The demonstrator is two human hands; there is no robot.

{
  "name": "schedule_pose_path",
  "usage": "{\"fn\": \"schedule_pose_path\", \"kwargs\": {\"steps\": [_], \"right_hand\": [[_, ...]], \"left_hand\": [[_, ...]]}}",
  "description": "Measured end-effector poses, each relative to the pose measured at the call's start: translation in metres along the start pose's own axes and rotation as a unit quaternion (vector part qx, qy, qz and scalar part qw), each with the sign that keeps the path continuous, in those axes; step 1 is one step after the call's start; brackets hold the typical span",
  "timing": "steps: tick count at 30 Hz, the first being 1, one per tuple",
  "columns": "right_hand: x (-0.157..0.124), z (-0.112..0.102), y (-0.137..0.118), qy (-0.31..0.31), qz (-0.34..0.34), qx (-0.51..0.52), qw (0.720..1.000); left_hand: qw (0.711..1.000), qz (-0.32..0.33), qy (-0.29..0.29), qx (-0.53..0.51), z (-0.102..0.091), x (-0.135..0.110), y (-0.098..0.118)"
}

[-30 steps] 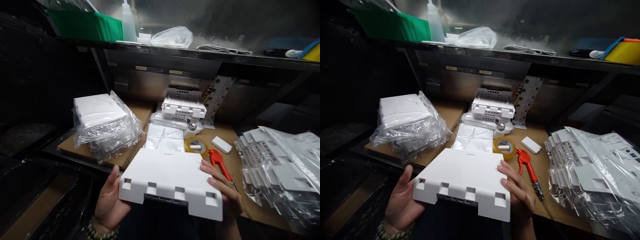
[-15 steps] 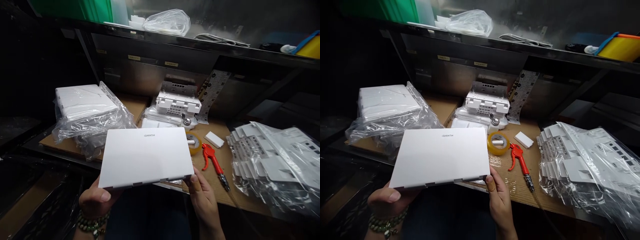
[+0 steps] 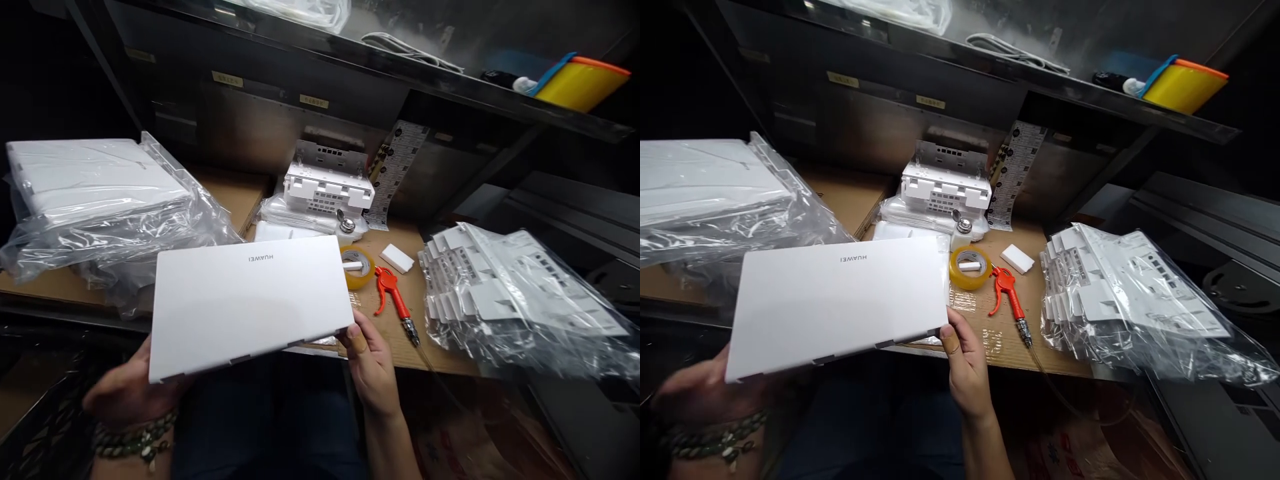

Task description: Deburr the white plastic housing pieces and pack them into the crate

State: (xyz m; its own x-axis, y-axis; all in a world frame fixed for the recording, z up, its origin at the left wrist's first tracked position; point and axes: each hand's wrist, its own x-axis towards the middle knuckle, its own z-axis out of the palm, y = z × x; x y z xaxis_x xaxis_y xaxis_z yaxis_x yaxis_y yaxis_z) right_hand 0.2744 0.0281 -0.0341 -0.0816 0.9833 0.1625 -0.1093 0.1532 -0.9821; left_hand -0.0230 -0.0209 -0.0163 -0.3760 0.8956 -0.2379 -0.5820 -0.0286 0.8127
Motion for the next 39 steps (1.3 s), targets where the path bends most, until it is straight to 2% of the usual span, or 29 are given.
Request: {"fn": "schedule_pose_path", "kwargs": {"steps": [3,5,7,9,12,14,18,20,23,25,27,30,33,36,39], "right_hand": [[0.003,-0.009,-0.001,-0.044,-0.016,-0.021,0.999],[0.006,-0.019,-0.001,-0.075,-0.039,-0.065,0.994],[0.013,-0.031,0.0,-0.092,-0.075,-0.138,0.983],[0.029,-0.044,-0.002,-0.077,-0.118,-0.242,0.96],[0.071,-0.064,-0.008,-0.01,-0.144,-0.42,0.896],[0.108,-0.074,-0.012,-0.001,-0.12,-0.493,0.862],[0.175,-0.075,-0.013,-0.1,-0.037,-0.567,0.817],[0.196,-0.068,-0.01,-0.147,-0.006,-0.597,0.788],[0.21,-0.055,-0.004,-0.179,0.007,-0.629,0.757],[0.208,-0.05,-0.002,-0.179,-0.002,-0.635,0.751],[0.2,-0.05,-0.006,-0.168,-0.021,-0.628,0.759],[0.18,-0.052,-0.018,-0.117,-0.049,-0.6,0.79],[0.166,-0.048,-0.03,-0.051,-0.076,-0.564,0.82],[0.178,-0.039,-0.033,0.001,-0.101,-0.561,0.822],[0.213,-0.037,-0.037,0.035,-0.101,-0.592,0.799]], "left_hand": [[0.999,-0.045,0.0,0.024,0.017,0.013,0.018],[0.995,-0.031,0.008,0.093,0.027,0.018,0.025],[0.989,0.024,0.017,0.143,0.035,0.017,0.029],[0.979,0.102,0.0,0.179,0.042,0.011,0.03],[0.926,0.239,-0.075,0.282,0.054,-0.002,0.033],[0.89,0.294,-0.113,0.33,0.061,-0.009,0.037],[0.881,0.311,-0.133,0.332,0.066,-0.01,0.042],[0.874,0.321,-0.144,0.336,0.062,-0.008,0.043],[0.862,0.336,-0.156,0.347,0.054,-0.006,0.043],[0.858,0.343,-0.156,0.349,0.049,-0.006,0.043],[0.858,0.35,-0.145,0.346,0.046,-0.007,0.041],[0.853,0.363,-0.105,0.359,0.042,-0.009,0.032],[0.849,0.389,-0.035,0.355,0.042,-0.01,0.015],[0.834,0.431,0.004,0.345,0.045,-0.011,-0.003],[0.804,0.447,-0.048,0.389,0.046,-0.01,-0.015]]}}
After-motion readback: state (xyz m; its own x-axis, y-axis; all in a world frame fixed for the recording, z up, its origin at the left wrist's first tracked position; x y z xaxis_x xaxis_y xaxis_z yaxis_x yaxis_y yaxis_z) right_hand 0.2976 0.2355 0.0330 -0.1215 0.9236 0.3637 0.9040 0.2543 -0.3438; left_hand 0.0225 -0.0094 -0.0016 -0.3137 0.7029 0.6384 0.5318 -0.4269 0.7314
